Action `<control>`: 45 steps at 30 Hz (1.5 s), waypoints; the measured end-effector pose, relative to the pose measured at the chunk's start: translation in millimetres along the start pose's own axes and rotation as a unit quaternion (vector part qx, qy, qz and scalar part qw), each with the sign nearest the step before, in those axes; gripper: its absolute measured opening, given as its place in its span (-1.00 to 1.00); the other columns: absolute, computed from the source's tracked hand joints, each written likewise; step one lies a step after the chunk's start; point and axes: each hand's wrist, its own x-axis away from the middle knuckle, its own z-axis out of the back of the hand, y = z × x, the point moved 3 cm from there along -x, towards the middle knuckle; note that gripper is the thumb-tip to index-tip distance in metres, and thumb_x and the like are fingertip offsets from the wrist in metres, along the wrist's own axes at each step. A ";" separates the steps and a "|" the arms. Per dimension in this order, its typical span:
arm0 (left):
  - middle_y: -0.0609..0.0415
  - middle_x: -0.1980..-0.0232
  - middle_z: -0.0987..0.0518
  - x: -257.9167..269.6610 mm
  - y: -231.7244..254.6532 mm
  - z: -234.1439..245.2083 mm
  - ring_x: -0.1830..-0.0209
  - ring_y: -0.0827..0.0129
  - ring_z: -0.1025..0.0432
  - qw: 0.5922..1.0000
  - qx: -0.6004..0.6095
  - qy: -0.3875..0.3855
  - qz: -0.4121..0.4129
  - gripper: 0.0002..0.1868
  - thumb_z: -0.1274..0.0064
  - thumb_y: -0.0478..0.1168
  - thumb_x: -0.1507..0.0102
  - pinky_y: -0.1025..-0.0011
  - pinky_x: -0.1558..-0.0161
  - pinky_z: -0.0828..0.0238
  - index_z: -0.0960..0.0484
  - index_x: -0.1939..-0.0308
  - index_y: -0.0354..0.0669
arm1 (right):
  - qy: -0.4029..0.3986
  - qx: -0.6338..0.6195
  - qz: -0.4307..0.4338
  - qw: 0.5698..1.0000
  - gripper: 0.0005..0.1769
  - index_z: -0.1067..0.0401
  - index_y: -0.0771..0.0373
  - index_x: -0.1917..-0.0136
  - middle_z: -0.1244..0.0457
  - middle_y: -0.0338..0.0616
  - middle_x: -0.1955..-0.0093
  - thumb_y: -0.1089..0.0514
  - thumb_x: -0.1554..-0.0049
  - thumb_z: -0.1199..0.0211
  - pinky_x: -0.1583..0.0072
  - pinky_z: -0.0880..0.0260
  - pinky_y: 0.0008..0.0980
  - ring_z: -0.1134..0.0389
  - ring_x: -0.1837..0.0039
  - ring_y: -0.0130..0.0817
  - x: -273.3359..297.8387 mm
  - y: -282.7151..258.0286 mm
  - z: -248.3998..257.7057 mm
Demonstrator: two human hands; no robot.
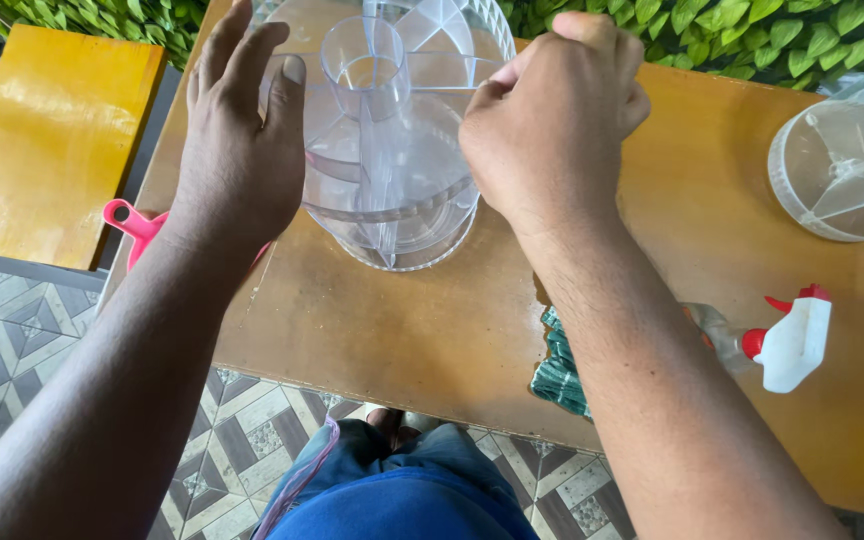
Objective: The person assembles a multi-tiered clear plastic stand by hand. They place small white rings into slots on the base, attach vertical panels, and stack circular trays, then lift and reposition the assembled unit on the table.
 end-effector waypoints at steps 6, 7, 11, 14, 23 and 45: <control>-0.35 -0.58 -0.20 1.0 4.3 0.7 -0.56 -0.26 -0.08 1.000 0.010 -0.008 -0.004 -0.64 0.20 -0.19 -0.54 -0.04 -0.52 0.00 -0.43 -0.36 -0.30 | 0.023 0.045 0.064 0.997 -0.90 -0.50 0.15 0.24 -0.17 -0.05 -0.24 0.31 -0.01 -0.38 -0.28 -0.01 0.18 -0.08 -0.38 -0.02 -1.5 0.9 -3.4; -0.37 -0.57 -0.20 1.9 4.8 0.9 -0.56 -0.27 -0.07 1.000 0.006 -0.007 -0.005 -0.63 0.21 -0.20 -0.54 -0.05 -0.52 0.01 -0.42 -0.36 -0.31 | 0.027 0.056 0.080 0.995 -0.89 -0.50 0.15 0.23 -0.17 -0.05 -0.24 0.32 0.00 -0.38 -0.27 -0.02 0.17 -0.08 -0.38 -0.02 -1.2 -0.9 -3.3; -0.41 -0.56 -0.20 3.7 8.4 0.3 -0.55 -0.30 -0.07 1.000 0.003 0.000 -0.006 -0.63 0.22 -0.21 -0.54 -0.07 -0.52 0.01 -0.41 -0.37 -0.32 | 0.027 0.074 0.051 0.996 -0.86 -0.48 0.16 0.28 -0.19 -0.08 -0.18 0.25 -0.02 -0.43 -0.28 -0.02 0.15 -0.11 -0.35 -0.05 -3.7 -6.0 -4.4; -0.42 -0.55 -0.20 4.9 9.7 0.2 -0.56 -0.32 -0.06 1.000 0.003 0.007 -0.008 -0.62 0.23 -0.21 -0.53 -0.07 -0.53 0.02 -0.41 -0.38 -0.32 | 0.027 0.051 0.017 0.998 -0.83 -0.46 0.16 0.30 -0.22 -0.09 -0.10 0.22 0.01 -0.46 -0.27 -0.04 0.15 -0.15 -0.30 -0.05 -5.8 -9.5 -3.8; -0.42 -0.56 -0.18 4.1 9.5 1.4 -0.56 -0.35 -0.03 1.000 -0.017 -0.001 -0.003 -0.64 0.24 -0.16 -0.55 -0.09 -0.52 0.06 -0.43 -0.33 -0.29 | 0.033 -0.254 -0.180 0.950 -0.86 -0.36 0.29 0.26 -0.35 -0.08 0.30 0.42 0.11 -0.23 0.27 -0.42 -0.29 -0.40 0.29 -0.37 -25.2 13.5 -12.1; -0.41 -0.57 -0.16 8.8 11.6 1.2 -0.55 -0.31 -0.06 1.000 -0.021 0.001 -0.004 -0.63 0.26 -0.17 -0.56 -0.08 -0.50 -0.01 -0.39 -0.37 -0.30 | -0.105 -0.129 -0.156 0.974 -0.70 -0.37 0.24 0.13 -0.33 -0.12 0.20 0.34 0.13 -0.39 0.15 -0.43 -0.34 -0.43 0.18 -0.36 -37.0 14.8 -5.0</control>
